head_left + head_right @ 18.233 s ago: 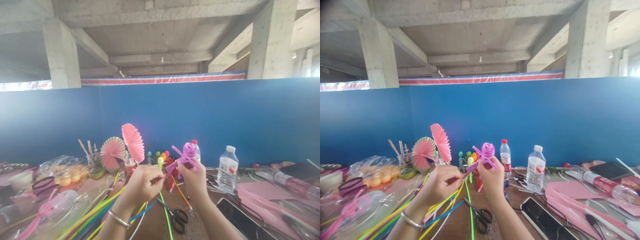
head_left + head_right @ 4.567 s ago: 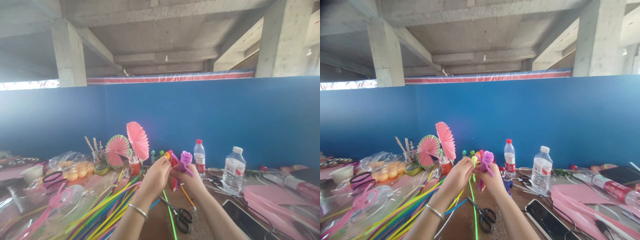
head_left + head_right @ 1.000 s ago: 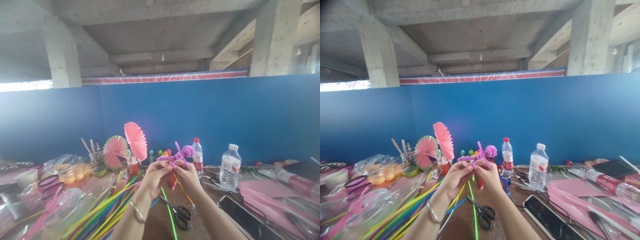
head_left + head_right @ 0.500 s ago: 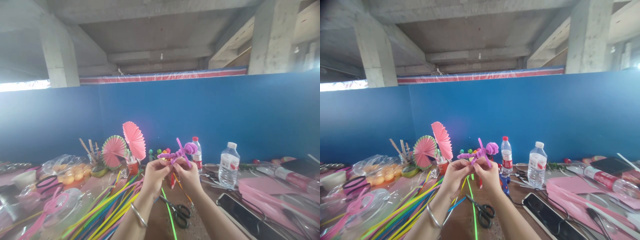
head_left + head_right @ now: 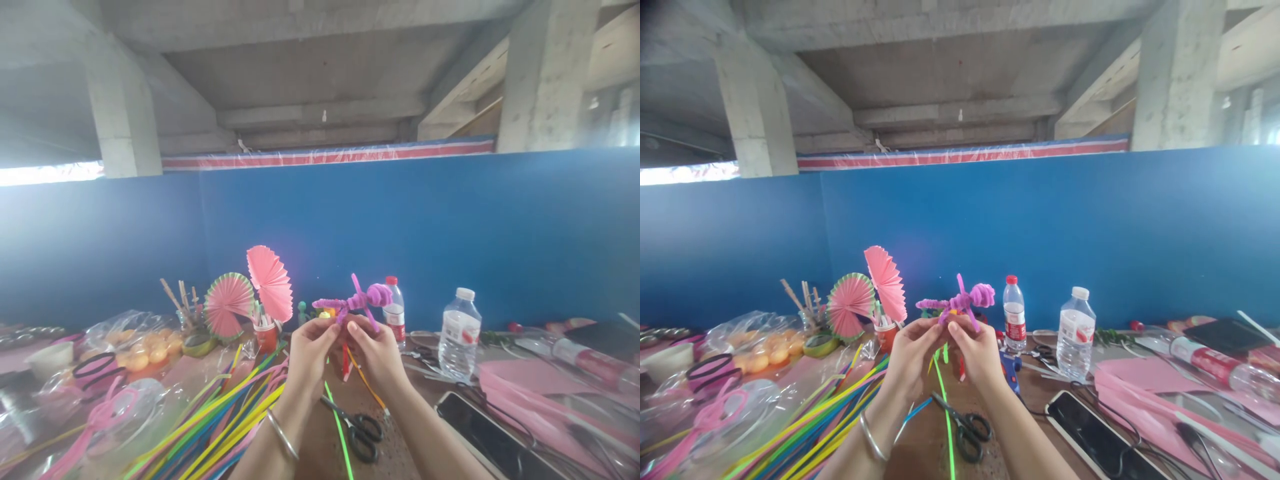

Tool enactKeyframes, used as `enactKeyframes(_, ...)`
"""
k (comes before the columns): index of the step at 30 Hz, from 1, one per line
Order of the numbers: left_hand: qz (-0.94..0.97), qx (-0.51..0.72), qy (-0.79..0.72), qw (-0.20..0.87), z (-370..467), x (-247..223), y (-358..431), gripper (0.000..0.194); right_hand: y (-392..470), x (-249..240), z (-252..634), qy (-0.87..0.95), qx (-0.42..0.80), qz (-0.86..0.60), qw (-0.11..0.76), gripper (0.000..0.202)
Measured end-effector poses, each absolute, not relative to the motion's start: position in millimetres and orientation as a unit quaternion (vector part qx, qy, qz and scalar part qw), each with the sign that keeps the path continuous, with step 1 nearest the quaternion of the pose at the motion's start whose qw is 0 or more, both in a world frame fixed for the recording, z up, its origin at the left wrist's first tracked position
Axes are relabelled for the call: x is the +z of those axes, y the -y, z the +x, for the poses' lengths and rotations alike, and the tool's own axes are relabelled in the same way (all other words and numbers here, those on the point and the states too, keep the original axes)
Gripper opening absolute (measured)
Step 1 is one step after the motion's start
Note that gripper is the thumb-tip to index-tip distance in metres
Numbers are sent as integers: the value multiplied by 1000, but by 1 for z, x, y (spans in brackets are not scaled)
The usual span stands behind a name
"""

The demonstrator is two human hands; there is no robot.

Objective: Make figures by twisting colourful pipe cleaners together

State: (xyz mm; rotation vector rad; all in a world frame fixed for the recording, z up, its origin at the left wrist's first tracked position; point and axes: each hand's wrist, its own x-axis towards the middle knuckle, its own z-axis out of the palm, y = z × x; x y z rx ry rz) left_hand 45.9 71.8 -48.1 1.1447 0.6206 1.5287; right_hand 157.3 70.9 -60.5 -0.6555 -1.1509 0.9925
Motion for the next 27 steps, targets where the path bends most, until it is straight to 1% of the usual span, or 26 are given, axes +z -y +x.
enactKeyframes(2,449,638,-241,578,42,-48,-76,16,-72,-60,158,517,460,-267,671,39)
enactKeyframes(4,444,637,-233,586,37,-48,-79,16,-72,-60,157,519,464,-240,677,44)
enactKeyframes(6,465,627,-227,582,32,-47,-80,15,-73,-59,158,504,466,-223,693,37)
enactKeyframes(8,507,590,-221,588,27,-46,-79,16,-75,-61,160,488,459,-240,703,27)
enactKeyframes(10,555,534,-208,603,20,-44,-75,23,-77,-64,163,488,435,-279,703,27)
enactKeyframes(12,579,471,-176,641,12,-44,-69,35,-78,-69,168,503,412,-309,694,29)
enactKeyframes(14,557,408,-136,711,3,-48,-62,43,-76,-76,172,520,405,-323,679,30)
enactKeyframes(15,534,383,-123,744,-1,-52,-59,44,-73,-79,173,528,406,-328,670,29)
enactKeyframes(16,513,361,-126,768,-4,-58,-56,47,-69,-83,173,537,408,-331,660,29)
enactKeyframes(18,497,337,-164,783,-8,-73,-51,53,-61,-91,173,556,410,-336,640,26)
enactKeyframes(20,496,321,-222,776,-9,-92,-45,51,-53,-101,170,569,407,-343,626,24)
enactKeyframes(23,492,335,-273,755,-2,-119,-36,38,-48,-119,166,566,392,-363,628,23)
enactKeyframes(27,480,367,-306,735,14,-146,-28,39,-51,-151,161,526,371,-397,654,29)
